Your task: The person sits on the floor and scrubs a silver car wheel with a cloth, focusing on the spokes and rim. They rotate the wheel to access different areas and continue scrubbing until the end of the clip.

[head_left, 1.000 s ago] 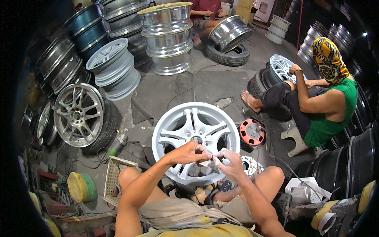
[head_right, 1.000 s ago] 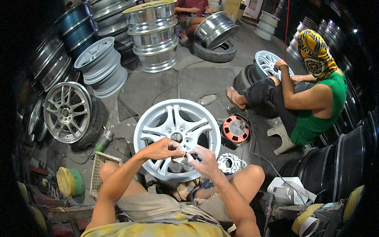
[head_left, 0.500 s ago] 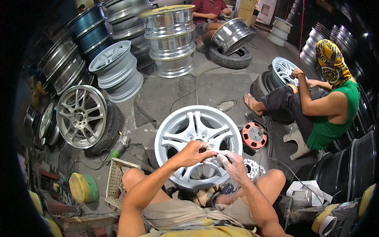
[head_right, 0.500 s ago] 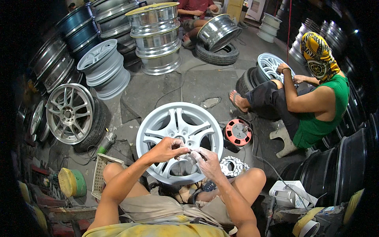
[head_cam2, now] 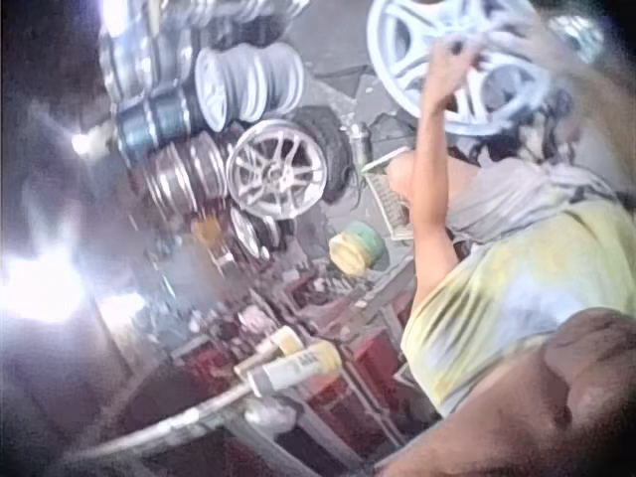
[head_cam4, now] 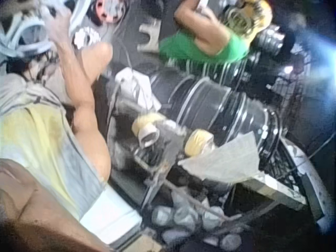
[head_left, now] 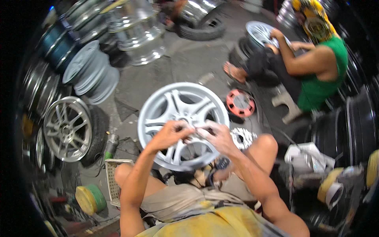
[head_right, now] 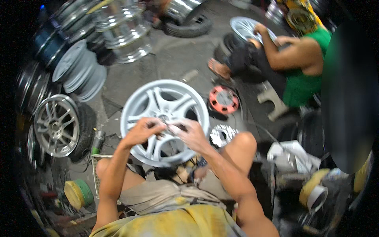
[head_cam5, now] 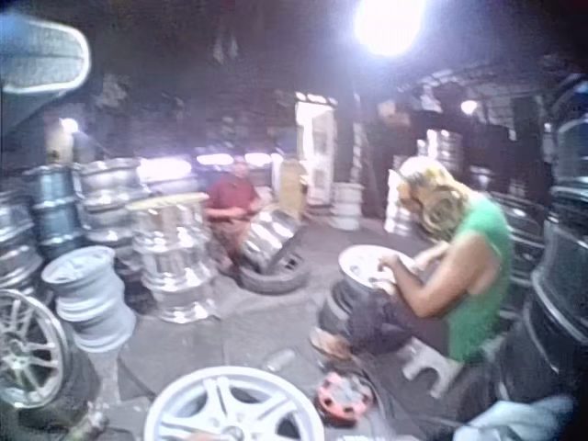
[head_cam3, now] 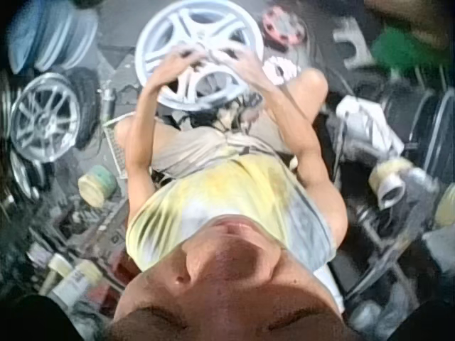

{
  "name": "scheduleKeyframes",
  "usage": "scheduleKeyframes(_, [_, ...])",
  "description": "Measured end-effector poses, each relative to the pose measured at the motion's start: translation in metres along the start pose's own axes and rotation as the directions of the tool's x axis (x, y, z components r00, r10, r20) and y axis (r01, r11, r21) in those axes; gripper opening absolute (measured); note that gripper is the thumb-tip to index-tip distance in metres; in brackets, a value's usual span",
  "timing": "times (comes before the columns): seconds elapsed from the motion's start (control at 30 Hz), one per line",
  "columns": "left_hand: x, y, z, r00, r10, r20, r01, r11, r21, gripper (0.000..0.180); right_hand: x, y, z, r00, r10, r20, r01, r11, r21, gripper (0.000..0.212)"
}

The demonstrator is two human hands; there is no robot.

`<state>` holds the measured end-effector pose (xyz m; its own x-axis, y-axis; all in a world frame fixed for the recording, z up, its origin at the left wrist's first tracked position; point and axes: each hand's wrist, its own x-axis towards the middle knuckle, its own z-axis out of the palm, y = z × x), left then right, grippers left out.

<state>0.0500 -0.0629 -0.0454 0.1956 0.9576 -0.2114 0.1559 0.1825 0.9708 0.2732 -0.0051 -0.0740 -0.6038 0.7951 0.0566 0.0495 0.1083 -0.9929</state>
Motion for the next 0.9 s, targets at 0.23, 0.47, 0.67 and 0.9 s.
scheduleKeyframes(0.23, [0.002, 0.014, 0.001, 0.998, -0.007, -0.070, 0.007, 1.000, 0.006, 0.029, 0.000, -0.011, 0.004, 0.993, -0.112, -0.045, 0.117, 0.986, 0.116, 0.019])
scheduleKeyframes(0.47, [0.005, 0.015, 0.006, 0.994, 0.055, -0.091, -0.046, 0.994, 0.100, 0.026, 0.001, -0.008, -0.005, 0.996, -0.080, -0.027, 0.081, 0.996, 0.042, 0.019])
scheduleKeyframes(0.67, [0.010, -0.004, -0.009, 0.984, 0.175, -0.006, -0.166, 0.942, 0.291, 0.036, 0.002, -0.007, -0.003, 0.977, -0.213, 0.002, 0.207, 0.945, -0.252, 0.020])
scheduleKeyframes(0.9, [0.055, -0.029, 0.011, 0.982, 0.171, -0.082, -0.179, 0.979, -0.097, 0.020, -0.004, -0.008, -0.009, 0.990, -0.113, -0.083, 0.096, 0.978, -0.185, 0.027])
